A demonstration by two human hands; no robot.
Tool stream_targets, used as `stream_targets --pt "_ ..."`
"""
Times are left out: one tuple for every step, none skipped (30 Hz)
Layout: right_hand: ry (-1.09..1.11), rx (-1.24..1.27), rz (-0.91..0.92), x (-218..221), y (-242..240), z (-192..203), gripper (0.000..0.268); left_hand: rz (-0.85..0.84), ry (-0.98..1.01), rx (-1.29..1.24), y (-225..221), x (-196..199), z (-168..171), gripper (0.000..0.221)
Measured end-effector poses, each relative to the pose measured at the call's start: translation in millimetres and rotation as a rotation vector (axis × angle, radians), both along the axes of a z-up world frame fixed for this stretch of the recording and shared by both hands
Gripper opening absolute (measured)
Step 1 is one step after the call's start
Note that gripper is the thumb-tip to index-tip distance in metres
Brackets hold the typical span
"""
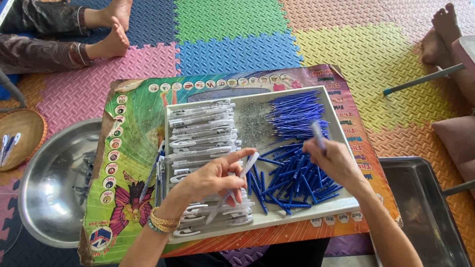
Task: The person assembles pens by picking up pen bodies, caps, and internal components from a tray and fitting them together by hand.
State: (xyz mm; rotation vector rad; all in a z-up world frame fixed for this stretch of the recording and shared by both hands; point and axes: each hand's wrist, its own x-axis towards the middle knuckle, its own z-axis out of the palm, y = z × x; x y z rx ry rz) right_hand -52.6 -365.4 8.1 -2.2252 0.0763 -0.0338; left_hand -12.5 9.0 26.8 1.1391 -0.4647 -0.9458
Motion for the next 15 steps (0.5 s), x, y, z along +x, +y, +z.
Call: stream_targets --pt "0.003 0.002 0.000 -6 0 5 0.032 0.000 0.003 0.002 -1 6 -2 0.084" --pt "-0.011 -0.166 0.039 -11 1 11 0.024 0.000 -0.102 0.094 -2 12 -3 0.080" --pt "-0.028 -0.332 0.080 -16 1 16 0.029 0.003 -0.208 0.188 -2 18 -4 0.076" --pt "-0.028 -0.329 0.083 -17 0 16 0.029 0.005 -0.208 0.191 -2 23 1 0.076" --pt "-0.108 -0.347 0.042 -17 -1 17 0.034 0.018 -0.397 0.342 -3 29 7 0.069" --pt "-0.187 -0.365 0.001 -18 -3 18 0.046 0.031 -0.585 0.492 -4 35 12 0.062" --pt "-0.189 -0.361 0.001 -12 18 29 0.046 0.031 -0.586 0.496 -9 39 17 0.062" --pt "-0.084 -0.026 0.046 -6 38 41 0.042 0.033 -0.859 0.784 -14 43 23 0.050" --pt "0.021 0.309 0.091 1 58 53 0.045 0.033 -1.133 1.072 -20 47 28 0.039" --pt "0.018 0.311 0.092 13 67 47 0.045 0.033 -1.136 1.075 -32 49 28 0.039" --pt "0.114 0.561 0.101 24 76 40 0.046 0.093 -1.346 1.127 -43 50 27 0.030" --pt "0.212 0.809 0.111 36 85 34 0.050 0.155 -1.557 1.172 -54 52 26 0.024" --pt "0.213 0.810 0.113 42 89 27 0.050 0.155 -1.557 1.174 -60 50 26 0.024" --pt "0.241 0.917 0.158 49 93 20 0.049 0.195 -1.689 1.157 -67 48 27 0.020" --pt "0.269 1.024 0.201 54 97 12 0.049 0.233 -1.822 1.134 -74 47 27 0.019"
